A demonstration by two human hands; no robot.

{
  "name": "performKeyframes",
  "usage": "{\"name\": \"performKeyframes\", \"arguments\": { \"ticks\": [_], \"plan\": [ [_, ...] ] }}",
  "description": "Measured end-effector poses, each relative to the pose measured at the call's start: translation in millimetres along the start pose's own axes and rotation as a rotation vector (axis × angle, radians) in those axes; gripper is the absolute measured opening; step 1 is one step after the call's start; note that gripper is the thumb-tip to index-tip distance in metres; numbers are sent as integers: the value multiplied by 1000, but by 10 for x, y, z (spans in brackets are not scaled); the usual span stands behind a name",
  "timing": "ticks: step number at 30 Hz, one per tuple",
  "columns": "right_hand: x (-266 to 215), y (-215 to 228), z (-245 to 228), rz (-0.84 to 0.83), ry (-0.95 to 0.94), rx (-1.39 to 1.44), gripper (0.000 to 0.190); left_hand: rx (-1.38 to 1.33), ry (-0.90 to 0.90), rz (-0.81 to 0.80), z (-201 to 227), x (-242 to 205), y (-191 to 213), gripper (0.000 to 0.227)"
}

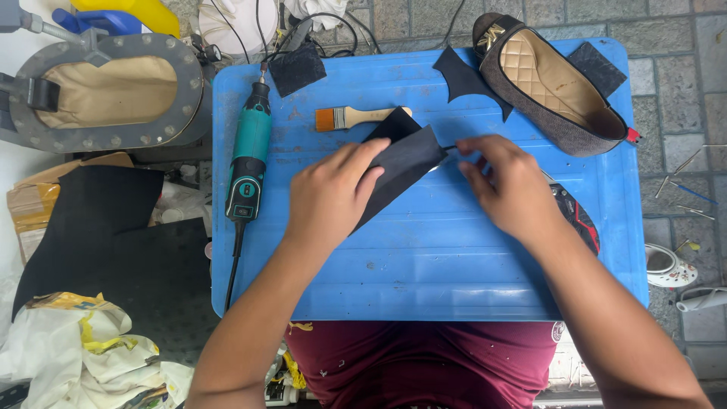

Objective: The person uses a utility knife and ruler to cut a black rubber sheet into a rectangular insole shape. They measure and trim the material, then test the fit against a shoe insole and a shoe upper.

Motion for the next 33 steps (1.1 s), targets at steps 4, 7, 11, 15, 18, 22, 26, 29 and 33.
{"name": "performKeyframes", "arguments": {
  "ticks": [4,7,11,15,18,22,26,29,33],
  "plan": [
    [399,-204,31,-75,-69,79,48,27,-159,80,349,-445,257,29],
    [584,-375,54,-155,-86,93,57,87,-296,56,609,-721,65,28],
    [620,-505,283,-388,-272,302,26,86,-278,-48,514,-868,-320,33],
    [666,-275,308,-266,-3,693,15,-146,-248,-111,367,-920,-459,32],
    [686,-110,416,-127,-45,910,10,-245,-181,-100,174,-792,-393,26],
    [738,-96,535,66,-153,966,8,-133,-29,18,-174,-420,-218,19],
    [799,-298,663,98,-327,810,14,-62,-39,95,-372,-102,-148,13],
    [775,-432,727,-6,-408,810,23,-23,-17,109,-487,74,-189,17],
    [727,-364,778,39,-458,685,44,57,20,69,-642,257,-326,26]
  ]
}}
Point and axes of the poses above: each hand's wrist, its own x-axis towards the middle knuckle, its own y-axis out of the back of the hand, z = x × y, the point moved 5 cm from there along x, towards the middle knuckle, and after that the axes turned 6 degrees about -z, right-handed, at the moved point
